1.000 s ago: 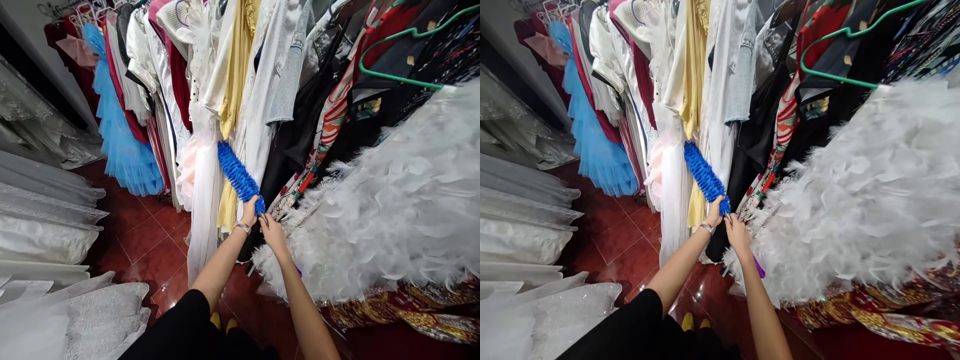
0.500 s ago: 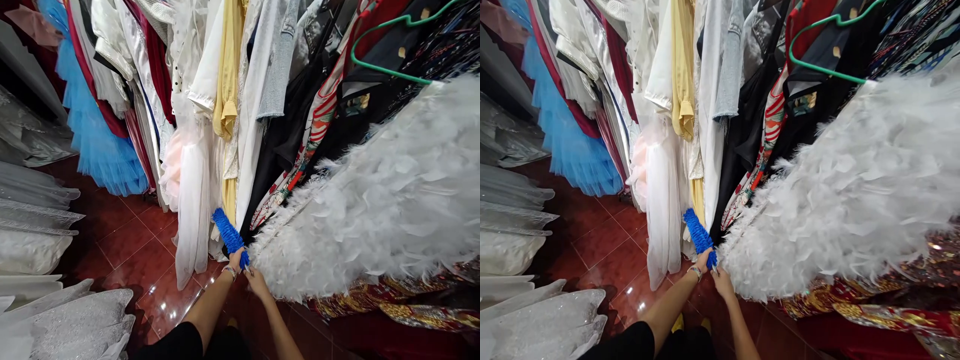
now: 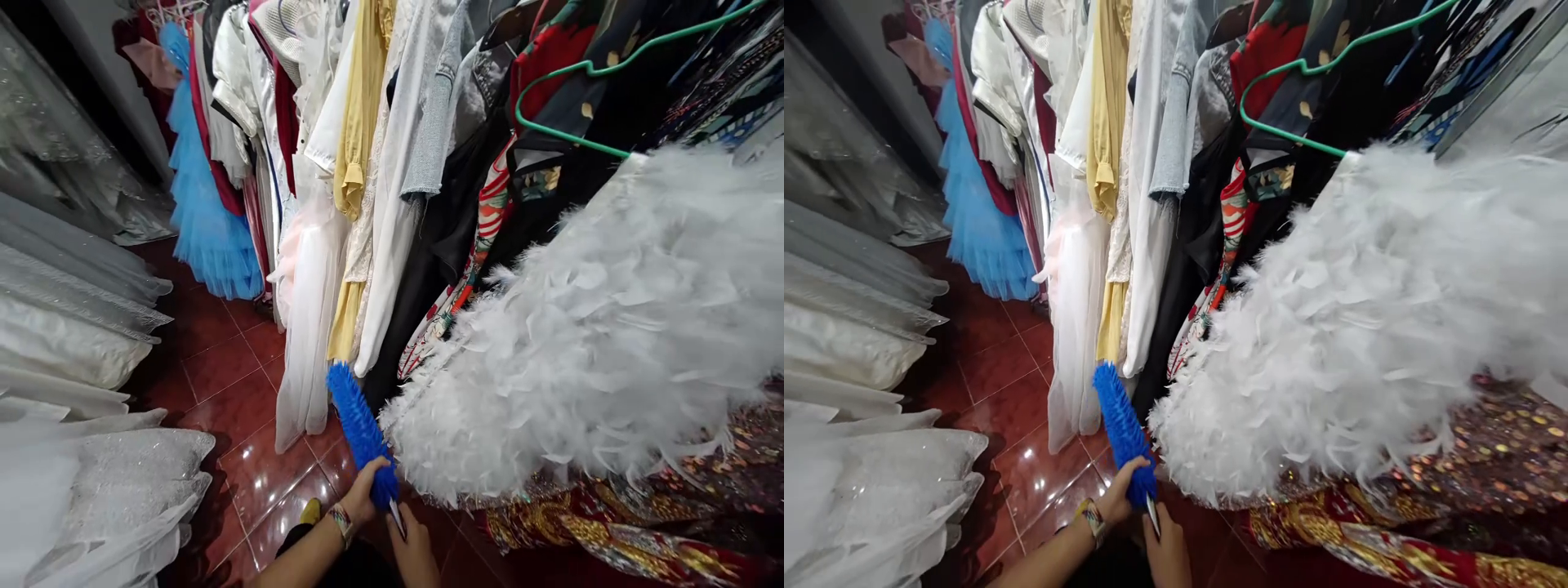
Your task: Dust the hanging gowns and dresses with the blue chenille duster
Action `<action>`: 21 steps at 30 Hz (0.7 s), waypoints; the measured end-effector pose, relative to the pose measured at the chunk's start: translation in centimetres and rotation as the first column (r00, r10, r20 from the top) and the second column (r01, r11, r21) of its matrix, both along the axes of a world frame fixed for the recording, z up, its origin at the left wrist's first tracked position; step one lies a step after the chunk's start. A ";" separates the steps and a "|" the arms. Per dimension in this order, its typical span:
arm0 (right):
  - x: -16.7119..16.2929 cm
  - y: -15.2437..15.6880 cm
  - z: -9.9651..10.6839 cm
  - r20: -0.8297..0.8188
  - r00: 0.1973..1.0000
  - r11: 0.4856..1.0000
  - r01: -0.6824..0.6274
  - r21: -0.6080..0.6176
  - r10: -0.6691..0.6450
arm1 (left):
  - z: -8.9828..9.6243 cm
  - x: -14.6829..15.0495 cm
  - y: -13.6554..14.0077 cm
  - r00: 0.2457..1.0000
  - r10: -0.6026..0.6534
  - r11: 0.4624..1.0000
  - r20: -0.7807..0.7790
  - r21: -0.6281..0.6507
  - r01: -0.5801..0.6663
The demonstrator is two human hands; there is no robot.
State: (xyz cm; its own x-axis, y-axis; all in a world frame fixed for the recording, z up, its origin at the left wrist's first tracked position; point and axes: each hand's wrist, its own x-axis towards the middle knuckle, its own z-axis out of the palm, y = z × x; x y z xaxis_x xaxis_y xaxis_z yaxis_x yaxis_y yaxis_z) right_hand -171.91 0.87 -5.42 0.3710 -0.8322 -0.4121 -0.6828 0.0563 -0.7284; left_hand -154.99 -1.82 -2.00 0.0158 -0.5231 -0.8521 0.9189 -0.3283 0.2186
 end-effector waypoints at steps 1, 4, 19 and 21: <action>0.2 -1.4 1.8 0.062 0.998 0.998 0.004 -0.057 -0.001 | 1.5 -0.1 -1.1 0.997 0.048 0.996 0.054 -0.079 -0.043; 1.9 -6.3 8.6 0.196 0.978 0.974 -0.024 -0.223 0.069 | 7.7 1.0 -5.1 0.957 0.195 0.923 0.213 -0.369 -0.106; 11.6 -20.6 20.8 0.398 0.912 0.856 0.128 -0.501 0.097 | 21.2 7.9 -22.4 0.763 0.520 0.615 0.385 -0.788 -0.022; 11.0 -20.3 16.9 0.400 0.913 0.893 0.112 -0.436 0.081 | 16.7 7.5 -21.8 0.759 0.511 0.657 0.404 -0.752 -0.042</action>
